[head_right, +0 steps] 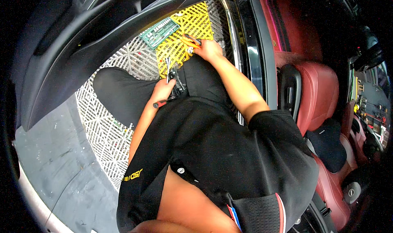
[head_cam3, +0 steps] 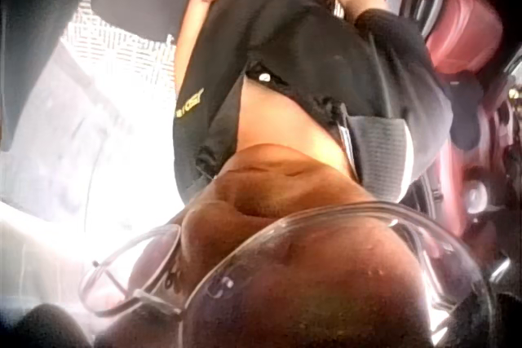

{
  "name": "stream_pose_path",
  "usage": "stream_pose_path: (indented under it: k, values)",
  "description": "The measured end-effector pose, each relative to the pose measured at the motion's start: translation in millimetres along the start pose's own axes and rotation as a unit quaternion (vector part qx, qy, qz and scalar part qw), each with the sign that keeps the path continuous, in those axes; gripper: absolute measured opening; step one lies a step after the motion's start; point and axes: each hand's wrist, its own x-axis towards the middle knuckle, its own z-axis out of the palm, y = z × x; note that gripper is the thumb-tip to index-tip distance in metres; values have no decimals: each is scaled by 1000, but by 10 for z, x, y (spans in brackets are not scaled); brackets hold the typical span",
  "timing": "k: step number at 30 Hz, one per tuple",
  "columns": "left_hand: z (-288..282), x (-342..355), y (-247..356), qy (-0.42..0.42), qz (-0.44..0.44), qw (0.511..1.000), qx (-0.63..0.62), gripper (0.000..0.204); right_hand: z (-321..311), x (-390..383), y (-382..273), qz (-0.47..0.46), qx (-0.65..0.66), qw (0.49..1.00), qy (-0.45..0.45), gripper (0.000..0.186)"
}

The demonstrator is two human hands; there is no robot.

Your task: The person removes a control panel from the interior car door using a screwdriver, disconnects the wiring, and then reconnects the wiring before snapping the panel back into place.

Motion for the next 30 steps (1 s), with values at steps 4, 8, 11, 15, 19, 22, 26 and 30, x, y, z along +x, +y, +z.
stream_pose_path:
  k: [4, 8, 11, 15, 19, 22, 26, 30]
  values:
    - [-149, -146, -169, 7, 23, 999, -33, 40, 264, 455, -300, 1, -34, 999, -40, 41]
    - [-271, -353, -281, -7, 16, 999, -40, 37, 689, 941, -631, 10, -14, 997, -71, 44]
    - [-396, -564, -273, 7, 40, 999, -36, 30, 1105, 1326, -875, 32, 47, 996, -75, 43]
    - [-536, -811, -459, 21, 6, 991, -129, 25, 1625, 1721, -1256, 58, 110, 987, -99, 39]
    - [-702, -856, -655, -26, -78, 990, -116, 23, 1999, 2071, -1387, 91, 239, 967, -20, 35]
    - [-680, -848, -573, 23, -73, 981, -176, 29, 2393, 2252, -1444, 181, 448, 873, 64, 40]
    - [-677, -753, -535, 29, -99, 983, -155, 38, 2455, 2525, -1328, 314, 685, 648, 109, 50]
    - [-661, -716, -460, 26, -126, 979, -160, 31, 2489, 2901, -1197, 306, 790, 530, 36, 36]
